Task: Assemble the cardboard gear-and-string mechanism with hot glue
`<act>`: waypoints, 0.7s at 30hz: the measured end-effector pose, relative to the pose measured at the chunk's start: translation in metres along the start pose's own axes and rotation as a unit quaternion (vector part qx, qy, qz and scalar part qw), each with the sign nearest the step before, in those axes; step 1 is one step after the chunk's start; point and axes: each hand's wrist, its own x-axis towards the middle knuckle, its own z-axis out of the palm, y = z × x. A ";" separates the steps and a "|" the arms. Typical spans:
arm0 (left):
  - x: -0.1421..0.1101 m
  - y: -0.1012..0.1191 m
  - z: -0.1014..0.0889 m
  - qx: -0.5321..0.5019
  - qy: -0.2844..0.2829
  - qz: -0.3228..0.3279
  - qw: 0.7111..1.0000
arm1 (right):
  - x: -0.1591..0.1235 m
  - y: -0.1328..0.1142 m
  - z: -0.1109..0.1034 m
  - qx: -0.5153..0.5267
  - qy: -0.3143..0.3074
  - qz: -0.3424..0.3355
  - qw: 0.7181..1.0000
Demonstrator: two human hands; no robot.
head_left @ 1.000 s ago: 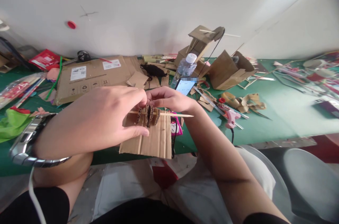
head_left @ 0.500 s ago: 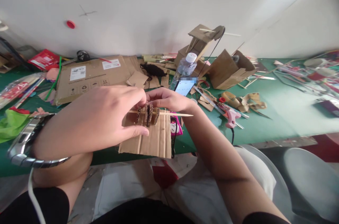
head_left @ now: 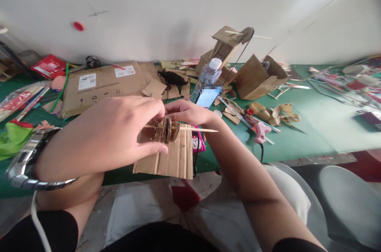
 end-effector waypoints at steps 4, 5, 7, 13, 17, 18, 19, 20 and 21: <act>-0.001 0.000 0.000 -0.010 0.004 -0.004 1.000 | 0.001 0.000 0.000 -0.009 -0.002 0.008 1.000; -0.001 0.000 0.000 -0.006 0.003 -0.004 1.000 | 0.001 0.000 0.001 -0.015 -0.002 0.011 1.000; -0.001 0.001 0.000 0.006 0.001 0.000 1.000 | 0.002 0.000 0.000 -0.029 0.001 0.016 0.999; -0.001 0.001 0.002 0.023 0.007 0.009 1.000 | 0.003 0.001 0.002 -0.024 0.014 0.029 0.999; -0.001 0.000 0.002 0.014 0.019 0.014 1.000 | 0.004 0.004 0.002 -0.022 0.027 0.037 0.999; -0.001 -0.001 0.003 0.012 0.023 0.016 1.000 | 0.004 0.004 0.002 -0.024 0.029 0.037 0.999; -0.001 -0.001 0.003 0.010 0.026 0.019 0.999 | 0.004 0.005 0.002 -0.026 0.030 0.037 0.999; 0.000 -0.002 0.004 0.007 0.031 0.023 0.999 | 0.004 0.006 0.002 -0.030 0.029 0.036 0.998; 0.000 -0.002 0.004 0.003 0.038 0.028 0.999 | 0.004 0.006 0.001 -0.034 0.029 0.036 0.998</act>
